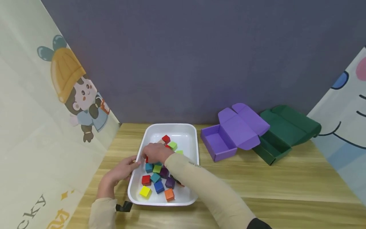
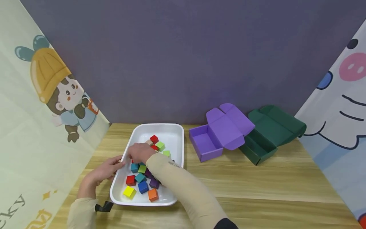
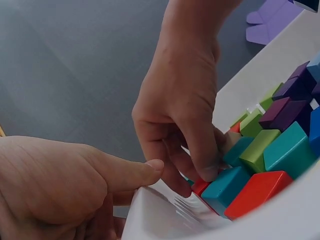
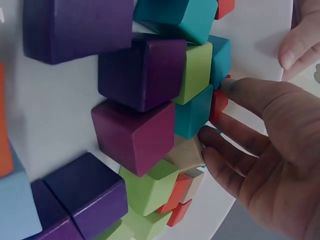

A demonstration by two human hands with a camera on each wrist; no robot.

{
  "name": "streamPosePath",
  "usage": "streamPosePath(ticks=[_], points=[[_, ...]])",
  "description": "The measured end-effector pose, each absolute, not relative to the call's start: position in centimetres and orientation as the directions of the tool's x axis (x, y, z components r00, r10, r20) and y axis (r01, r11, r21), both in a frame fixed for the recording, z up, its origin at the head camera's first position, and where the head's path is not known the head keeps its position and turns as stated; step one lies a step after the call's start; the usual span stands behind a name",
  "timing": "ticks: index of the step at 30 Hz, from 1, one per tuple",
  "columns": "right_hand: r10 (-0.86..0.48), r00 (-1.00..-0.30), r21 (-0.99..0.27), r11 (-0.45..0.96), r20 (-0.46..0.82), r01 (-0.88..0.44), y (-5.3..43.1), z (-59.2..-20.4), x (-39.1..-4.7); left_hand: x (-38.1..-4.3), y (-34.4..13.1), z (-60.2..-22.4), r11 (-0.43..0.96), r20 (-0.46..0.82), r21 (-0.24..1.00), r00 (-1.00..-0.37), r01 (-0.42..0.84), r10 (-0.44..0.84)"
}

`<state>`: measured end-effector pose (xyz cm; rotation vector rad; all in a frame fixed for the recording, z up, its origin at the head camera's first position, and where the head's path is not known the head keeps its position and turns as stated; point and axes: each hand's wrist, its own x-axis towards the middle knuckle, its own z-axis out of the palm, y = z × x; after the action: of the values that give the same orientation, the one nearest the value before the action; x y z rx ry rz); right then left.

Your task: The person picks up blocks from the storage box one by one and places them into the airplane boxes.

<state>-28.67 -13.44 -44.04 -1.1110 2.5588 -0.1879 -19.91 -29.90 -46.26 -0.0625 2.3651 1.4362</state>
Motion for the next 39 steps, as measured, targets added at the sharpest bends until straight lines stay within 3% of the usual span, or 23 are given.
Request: streamPosePath(ticks=[8, 17, 28, 35, 39], points=[[-0.738, -0.628, -0.147, 0.669, -0.246, -0.729, -13.6, -44.2, -28.7, -20.3, -29.2, -46.2, 0.484, -0.314, 0.851, -0.937, -0.206, 0.153], [-0.755, -0.613, -0.143, 0.65, -0.233, -0.747, -13.4, -44.6, -28.7, -20.3, -29.0, -45.6, 0.493, -0.302, 0.852, -0.934, -0.174, 0.193], [-0.776, -0.59, -0.224, 0.63, -0.223, -0.744, -10.9, -40.7, -30.8, -21.4, -28.6, -45.4, 0.482, -0.309, 0.853, -0.937, -0.199, 0.161], [-0.784, -0.573, -0.188, 0.616, -0.238, -0.765, -8.9, -39.2, -31.1, -20.3, -28.7, -46.3, 0.492, -0.341, 0.833, -0.935, -0.253, 0.096], [-0.795, -0.564, -0.163, 0.6, -0.223, -0.783, -7.5, -38.6, -31.0, -20.0, -29.1, -46.8, 0.463, -0.342, 0.85, -0.931, -0.251, 0.123]])
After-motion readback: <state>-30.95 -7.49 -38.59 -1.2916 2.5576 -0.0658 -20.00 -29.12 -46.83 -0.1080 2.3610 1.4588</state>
